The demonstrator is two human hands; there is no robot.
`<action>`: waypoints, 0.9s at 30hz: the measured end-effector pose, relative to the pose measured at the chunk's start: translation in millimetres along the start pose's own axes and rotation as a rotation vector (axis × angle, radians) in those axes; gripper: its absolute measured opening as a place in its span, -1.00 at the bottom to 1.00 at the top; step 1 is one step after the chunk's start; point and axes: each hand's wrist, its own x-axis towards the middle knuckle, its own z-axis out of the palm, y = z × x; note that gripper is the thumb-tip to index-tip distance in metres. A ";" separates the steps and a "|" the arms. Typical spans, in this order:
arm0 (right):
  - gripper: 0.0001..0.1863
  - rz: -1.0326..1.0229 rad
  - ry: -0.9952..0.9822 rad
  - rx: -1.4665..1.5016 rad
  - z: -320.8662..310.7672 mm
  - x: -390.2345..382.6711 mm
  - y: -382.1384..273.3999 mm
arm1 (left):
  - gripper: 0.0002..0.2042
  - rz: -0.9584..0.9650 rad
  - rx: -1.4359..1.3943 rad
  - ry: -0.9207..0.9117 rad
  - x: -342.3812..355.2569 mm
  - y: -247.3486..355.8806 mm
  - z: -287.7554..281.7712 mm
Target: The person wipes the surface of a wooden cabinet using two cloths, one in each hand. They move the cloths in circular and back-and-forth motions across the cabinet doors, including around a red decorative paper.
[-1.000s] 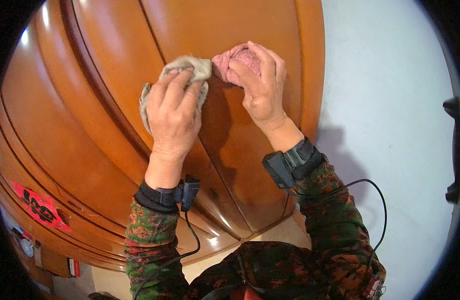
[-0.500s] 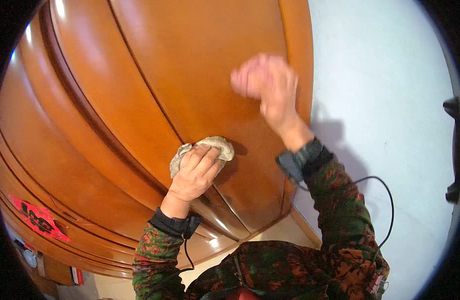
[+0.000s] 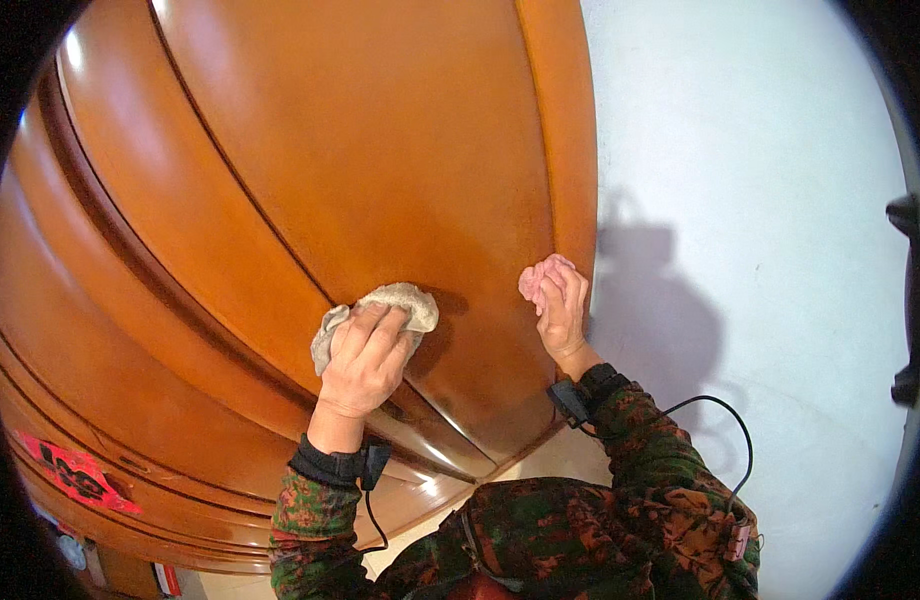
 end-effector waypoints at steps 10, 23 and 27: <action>-0.79 -0.087 0.255 0.114 35.8 172.5 -6.2 | -0.87 -0.005 -0.019 0.026 -14.1 -3.2 7.4; -0.68 0.140 0.334 0.378 35.4 203.1 -30.8 | -0.89 0.092 0.002 0.008 -24.7 -8.5 10.2; -0.67 0.158 0.054 0.460 48.3 198.8 -77.1 | -0.86 0.108 0.005 -0.005 -28.4 -11.5 11.4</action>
